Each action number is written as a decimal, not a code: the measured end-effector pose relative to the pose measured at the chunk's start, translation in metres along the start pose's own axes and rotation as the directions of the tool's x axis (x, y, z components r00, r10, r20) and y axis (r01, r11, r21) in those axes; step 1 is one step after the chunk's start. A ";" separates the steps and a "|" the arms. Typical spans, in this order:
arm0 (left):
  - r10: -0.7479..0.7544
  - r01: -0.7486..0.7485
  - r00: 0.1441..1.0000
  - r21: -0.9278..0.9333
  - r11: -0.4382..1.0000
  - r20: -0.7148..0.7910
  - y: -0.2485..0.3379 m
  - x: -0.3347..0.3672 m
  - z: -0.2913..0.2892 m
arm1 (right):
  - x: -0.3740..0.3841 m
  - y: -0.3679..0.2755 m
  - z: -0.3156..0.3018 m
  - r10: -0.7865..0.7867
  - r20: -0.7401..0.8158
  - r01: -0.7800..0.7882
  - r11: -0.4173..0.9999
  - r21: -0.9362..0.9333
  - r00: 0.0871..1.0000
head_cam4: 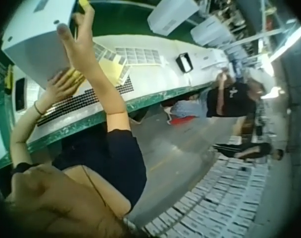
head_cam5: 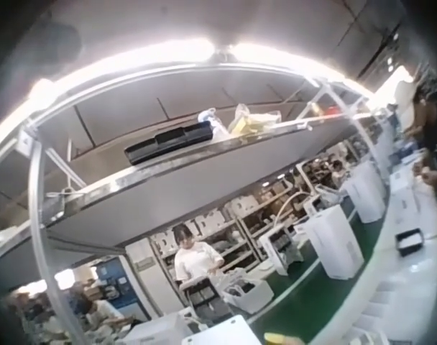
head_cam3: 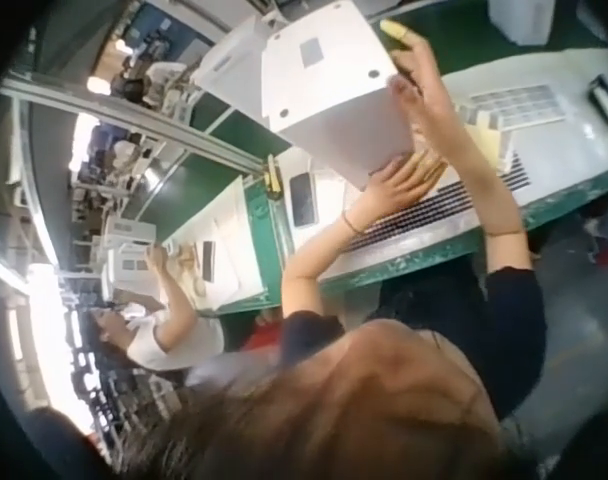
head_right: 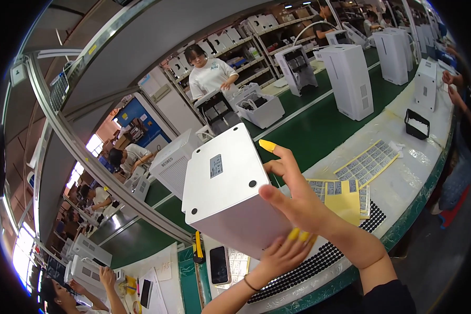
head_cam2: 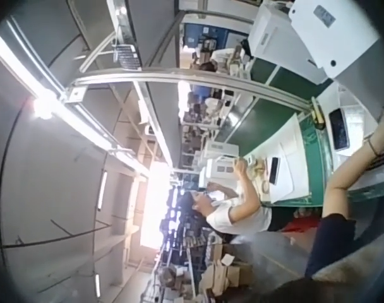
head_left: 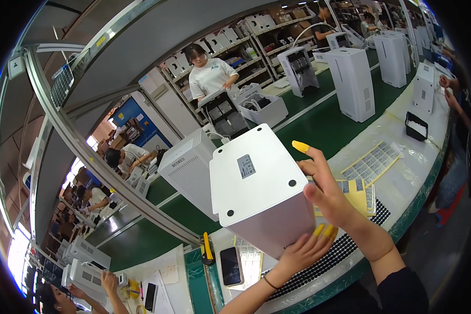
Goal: Applying seals and labels to electronic device housings on an assembly line.
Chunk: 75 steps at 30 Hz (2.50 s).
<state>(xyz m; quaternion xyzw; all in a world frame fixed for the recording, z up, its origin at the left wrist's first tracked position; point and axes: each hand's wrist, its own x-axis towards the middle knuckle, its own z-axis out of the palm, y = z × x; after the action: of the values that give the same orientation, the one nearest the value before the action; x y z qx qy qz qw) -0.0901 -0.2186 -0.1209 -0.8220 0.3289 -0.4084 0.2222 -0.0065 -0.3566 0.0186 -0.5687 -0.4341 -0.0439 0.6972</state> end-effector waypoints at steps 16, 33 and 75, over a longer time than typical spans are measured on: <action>0.153 -0.327 0.924 0.519 0.790 0.350 -0.073 0.017 0.194 | 0.047 0.030 0.000 0.058 -0.279 0.016 0.967 0.255 0.958; 0.494 -0.498 0.867 -0.051 0.866 -0.070 -0.130 0.032 0.240 | 0.088 0.103 -0.019 0.091 -0.426 0.013 0.972 0.234 0.900; -0.711 0.584 -0.035 -0.563 -0.584 0.702 -0.159 -0.007 0.372 | 0.224 0.172 -0.111 0.222 -0.356 -0.144 0.962 0.231 0.908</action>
<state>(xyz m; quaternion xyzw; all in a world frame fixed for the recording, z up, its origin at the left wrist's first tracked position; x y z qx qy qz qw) 0.2680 -0.0688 -0.2347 -0.7000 -0.2117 -0.2197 -0.6457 0.2893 -0.2918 0.0384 -0.5152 -0.2380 -0.0434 0.8222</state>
